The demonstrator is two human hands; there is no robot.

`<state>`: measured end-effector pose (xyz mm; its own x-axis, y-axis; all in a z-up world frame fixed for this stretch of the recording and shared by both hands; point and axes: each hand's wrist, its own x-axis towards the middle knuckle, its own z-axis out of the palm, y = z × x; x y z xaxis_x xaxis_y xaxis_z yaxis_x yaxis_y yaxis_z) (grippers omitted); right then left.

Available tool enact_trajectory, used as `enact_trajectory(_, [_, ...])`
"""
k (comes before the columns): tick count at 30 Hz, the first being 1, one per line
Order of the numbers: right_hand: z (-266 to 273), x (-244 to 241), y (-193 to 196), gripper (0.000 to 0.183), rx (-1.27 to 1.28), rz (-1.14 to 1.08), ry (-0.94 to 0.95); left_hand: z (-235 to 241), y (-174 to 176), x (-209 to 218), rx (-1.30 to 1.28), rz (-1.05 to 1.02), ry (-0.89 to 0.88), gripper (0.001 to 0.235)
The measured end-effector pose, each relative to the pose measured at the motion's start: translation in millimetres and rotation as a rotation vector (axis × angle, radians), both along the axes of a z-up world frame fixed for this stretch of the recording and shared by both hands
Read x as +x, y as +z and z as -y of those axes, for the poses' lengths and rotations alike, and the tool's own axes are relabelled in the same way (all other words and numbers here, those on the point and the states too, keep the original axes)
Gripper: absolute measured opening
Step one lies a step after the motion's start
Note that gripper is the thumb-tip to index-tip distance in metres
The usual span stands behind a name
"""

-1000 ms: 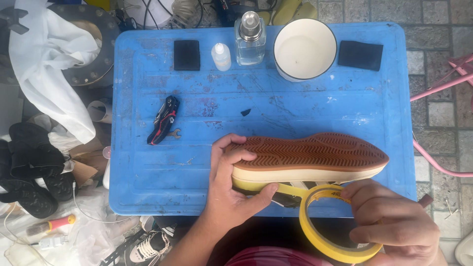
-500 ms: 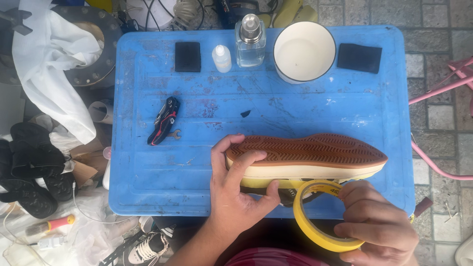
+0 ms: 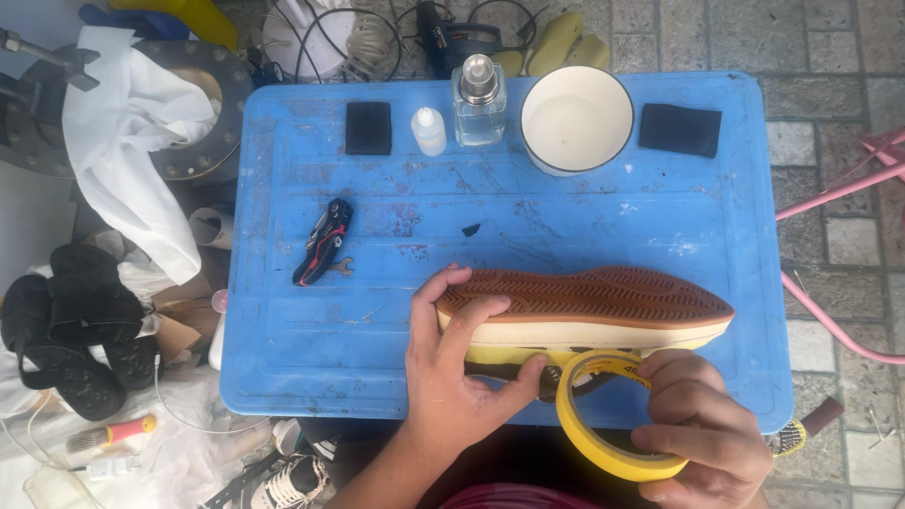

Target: The person applies yellow masking tape along the edge of a sneaker's sole and midsole. They wrap the tape around the shoe's perimeter, press it down, and smooth the edges to ensure it adheres properly.

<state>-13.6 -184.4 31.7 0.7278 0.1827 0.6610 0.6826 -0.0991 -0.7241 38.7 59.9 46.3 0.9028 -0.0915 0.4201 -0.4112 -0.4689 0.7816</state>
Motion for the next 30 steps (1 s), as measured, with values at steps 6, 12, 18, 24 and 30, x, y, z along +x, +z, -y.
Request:
enact_trajectory(6, [-10, -6, -5, 0.035, 0.176, 0.017, -0.058, 0, -5, -1, -0.019, 0.039, -0.024, 0.063])
enact_trajectory(12, [-8, -3, -1, 0.038, 0.111, 0.033, -0.037, 0, -3, -2, -0.035, 0.028, -0.038, 0.059])
enact_trajectory(18, [-2, 1, 1, 0.039, 0.065, 0.043, 0.017, 1, 2, -5, 0.000, -0.042, -0.027, 0.053])
enact_trajectory(24, [-2, -2, 1, 0.039, 0.086, -0.012, -0.013, -1, 6, -3, -0.005, -0.092, -0.043, 0.051])
enact_trajectory(30, [-4, -3, 3, 0.038, 0.066, -0.019, -0.038, 4, 9, -7, 0.035, -0.065, 0.003, 0.050])
